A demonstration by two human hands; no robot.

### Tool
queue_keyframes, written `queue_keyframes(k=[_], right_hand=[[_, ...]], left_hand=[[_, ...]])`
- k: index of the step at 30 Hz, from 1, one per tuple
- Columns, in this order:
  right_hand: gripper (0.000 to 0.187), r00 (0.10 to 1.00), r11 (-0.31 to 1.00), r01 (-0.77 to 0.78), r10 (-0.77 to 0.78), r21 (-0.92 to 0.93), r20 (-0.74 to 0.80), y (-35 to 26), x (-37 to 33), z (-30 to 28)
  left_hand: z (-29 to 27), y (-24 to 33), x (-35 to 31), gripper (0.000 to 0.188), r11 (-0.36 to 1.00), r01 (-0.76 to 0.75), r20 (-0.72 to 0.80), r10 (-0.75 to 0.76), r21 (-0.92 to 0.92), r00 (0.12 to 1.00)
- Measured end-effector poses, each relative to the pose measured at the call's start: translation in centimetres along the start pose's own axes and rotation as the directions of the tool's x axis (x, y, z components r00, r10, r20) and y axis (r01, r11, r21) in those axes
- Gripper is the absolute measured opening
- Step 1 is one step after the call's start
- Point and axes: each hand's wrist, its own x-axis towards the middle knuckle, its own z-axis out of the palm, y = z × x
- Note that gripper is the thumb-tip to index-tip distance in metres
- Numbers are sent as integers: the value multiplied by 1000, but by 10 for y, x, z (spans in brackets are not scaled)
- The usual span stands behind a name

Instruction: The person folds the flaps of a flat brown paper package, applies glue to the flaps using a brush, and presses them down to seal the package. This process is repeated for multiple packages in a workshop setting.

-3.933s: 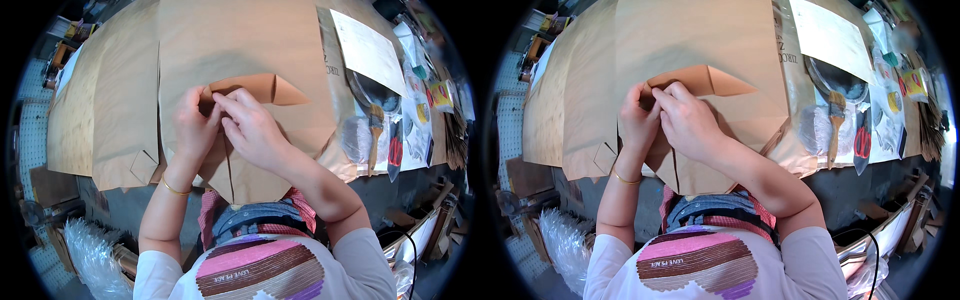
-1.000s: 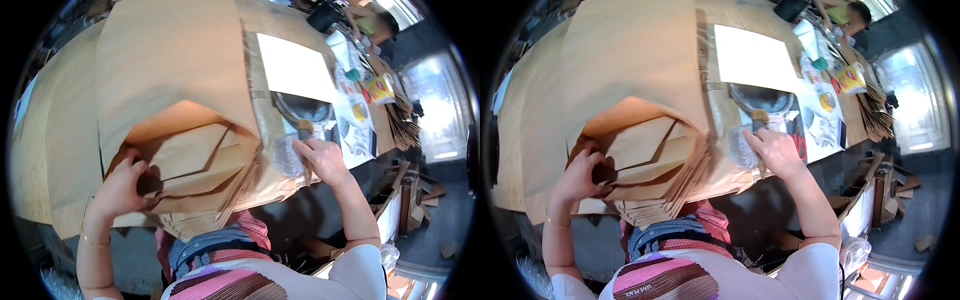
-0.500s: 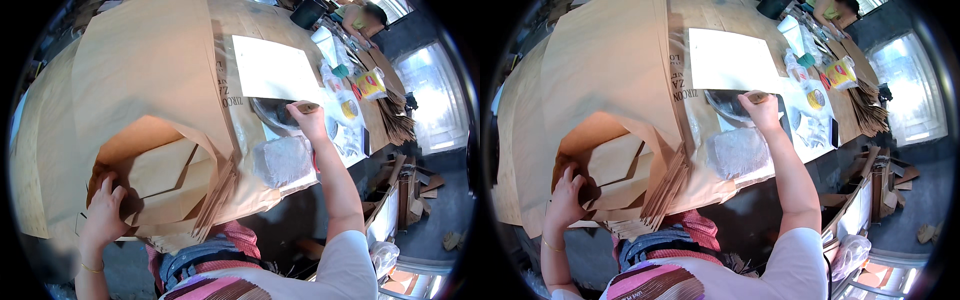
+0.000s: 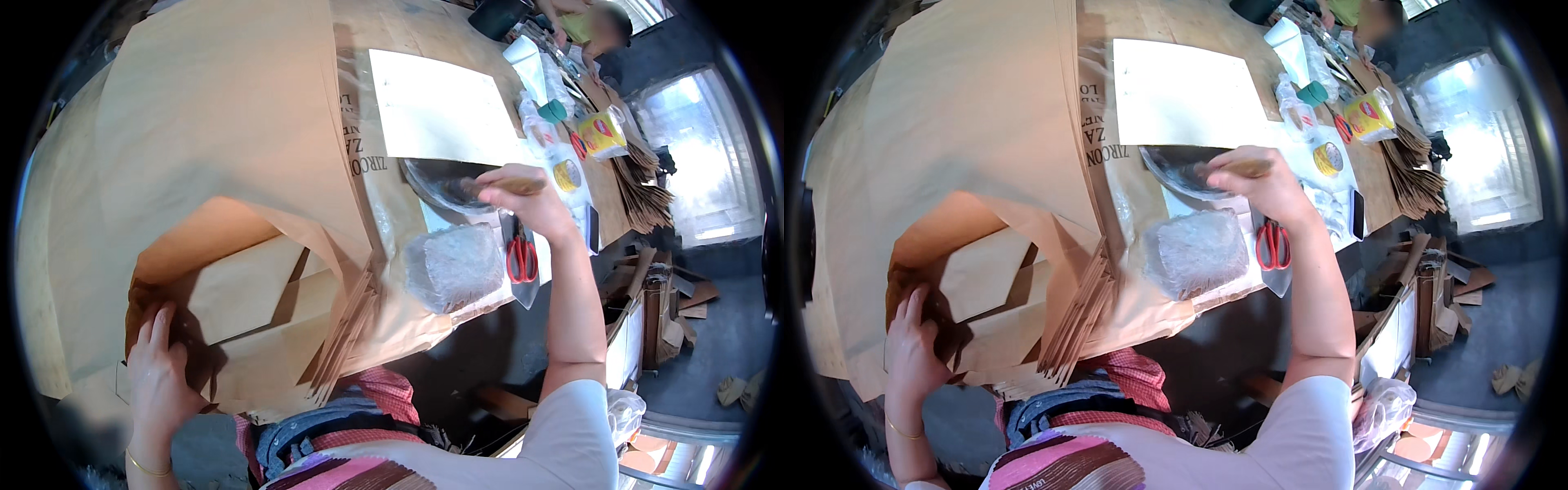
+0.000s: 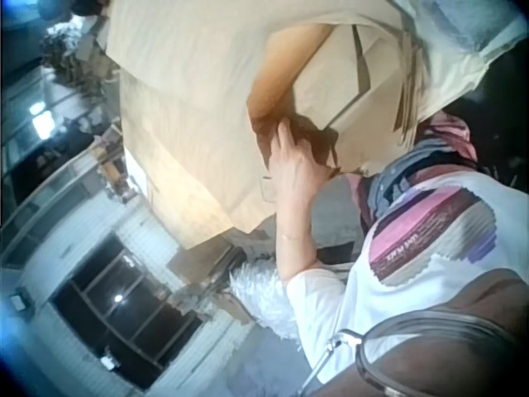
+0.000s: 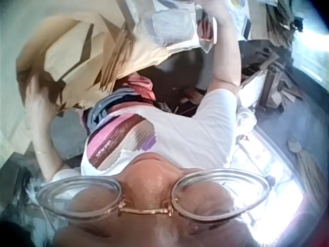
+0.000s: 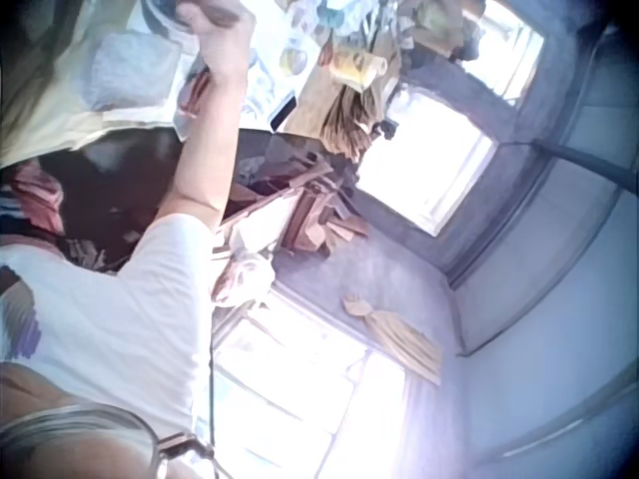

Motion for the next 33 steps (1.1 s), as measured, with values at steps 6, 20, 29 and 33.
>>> queue_keyframes(k=[6,20,29,33], right_hand=[[30,930,993,-32,70,-110,361,6,15,-42],[29,927,720,325,-115,613,-357,-122,-61,124],[6,993,656,-9,-83,755,84,-181,-32,302],[7,970,823,-101,-44,560,240,-185,-51,280]], left_hand=[[-15,22,3,103,984,168,-105,-173,-56,979],[-16,-22,9,129,893,-99,-87,67,-440,994],[2,-22,6,124,883,-78,-88,42,-463,995],[5,-23,4,120,913,-49,-57,28,-405,998]])
